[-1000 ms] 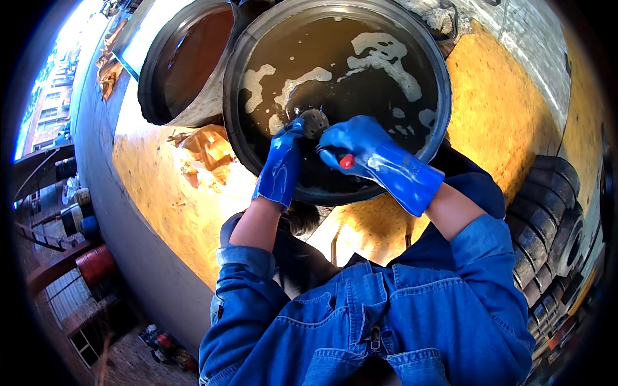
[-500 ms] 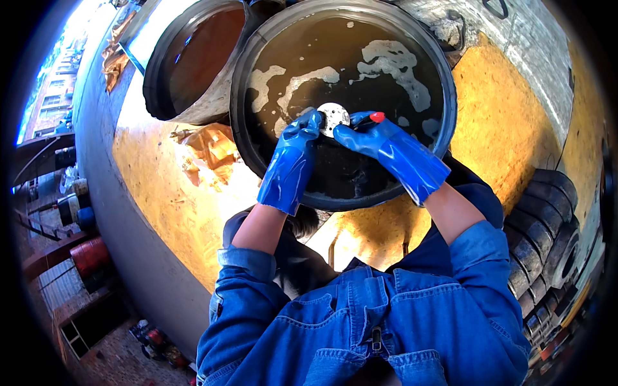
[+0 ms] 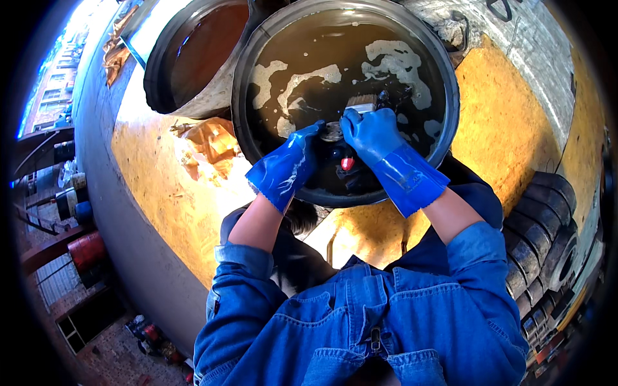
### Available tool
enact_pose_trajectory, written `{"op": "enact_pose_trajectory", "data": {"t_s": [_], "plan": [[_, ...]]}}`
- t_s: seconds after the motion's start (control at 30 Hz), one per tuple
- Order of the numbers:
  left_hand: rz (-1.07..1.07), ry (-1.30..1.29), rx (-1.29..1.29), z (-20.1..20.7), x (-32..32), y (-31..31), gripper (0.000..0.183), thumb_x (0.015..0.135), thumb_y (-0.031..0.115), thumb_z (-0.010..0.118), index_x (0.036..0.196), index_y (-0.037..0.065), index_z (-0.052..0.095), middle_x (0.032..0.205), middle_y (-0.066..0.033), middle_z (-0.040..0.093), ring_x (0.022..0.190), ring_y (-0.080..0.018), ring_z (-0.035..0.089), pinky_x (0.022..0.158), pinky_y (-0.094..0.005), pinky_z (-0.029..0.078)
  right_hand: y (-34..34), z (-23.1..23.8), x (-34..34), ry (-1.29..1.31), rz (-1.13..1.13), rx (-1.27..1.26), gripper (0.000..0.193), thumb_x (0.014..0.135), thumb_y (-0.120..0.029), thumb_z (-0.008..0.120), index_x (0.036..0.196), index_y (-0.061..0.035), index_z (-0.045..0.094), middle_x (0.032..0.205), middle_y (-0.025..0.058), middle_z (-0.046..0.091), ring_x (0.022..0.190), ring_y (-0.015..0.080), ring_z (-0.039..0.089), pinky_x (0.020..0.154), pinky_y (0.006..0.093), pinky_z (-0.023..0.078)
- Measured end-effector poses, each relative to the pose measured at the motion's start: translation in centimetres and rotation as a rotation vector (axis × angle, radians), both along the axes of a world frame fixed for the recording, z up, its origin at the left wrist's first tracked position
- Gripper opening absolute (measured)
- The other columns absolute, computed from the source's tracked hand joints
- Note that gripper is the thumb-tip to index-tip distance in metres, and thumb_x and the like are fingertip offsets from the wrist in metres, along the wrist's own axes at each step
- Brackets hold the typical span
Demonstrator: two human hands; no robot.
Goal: The person cleans a small circular metal part by scrubbing it with a brush inside a large bucket of liquid, then rinses it in another bucket and continues scrubbing it.
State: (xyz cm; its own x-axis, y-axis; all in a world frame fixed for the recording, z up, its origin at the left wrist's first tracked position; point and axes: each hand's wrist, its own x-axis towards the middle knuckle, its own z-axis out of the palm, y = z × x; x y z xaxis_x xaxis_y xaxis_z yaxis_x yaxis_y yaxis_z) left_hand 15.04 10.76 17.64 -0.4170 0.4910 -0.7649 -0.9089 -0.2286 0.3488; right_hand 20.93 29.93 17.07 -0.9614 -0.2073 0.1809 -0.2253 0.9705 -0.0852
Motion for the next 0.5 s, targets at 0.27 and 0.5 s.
{"op": "enact_pose_trajectory", "data": {"t_s": [0.27,0.5], "plan": [[0.154,0.31,-0.194,-1.7,-1.3,-1.4,0.043,0.105,0.024,0.054,0.142,0.002,0.056,0.14,-0.0154,0.063,0.117,-0.0298,0.068,0.102,-0.0459,0.057,4.7,0.2,-0.6,-0.56,-0.474,-0.942,0.008,0.089,-0.014,0.071,0.095,-0.0098,0.074,0.084,0.0126,0.073,0.081,0.0189,0.074,0.073,0.0362,0.056],[0.234,0.292,0.014,-2.7,-0.9,-1.9,0.038,0.106,0.019,0.052,0.137,-0.003,0.059,0.128,-0.0196,0.068,0.111,-0.0311,0.07,0.098,-0.0436,0.058,-0.6,4.9,0.7,-0.172,0.115,-1.362,0.02,0.091,-0.014,0.076,0.109,-0.0056,0.077,0.102,0.0103,0.079,0.088,0.021,0.076,0.081,0.0337,0.06]]}}
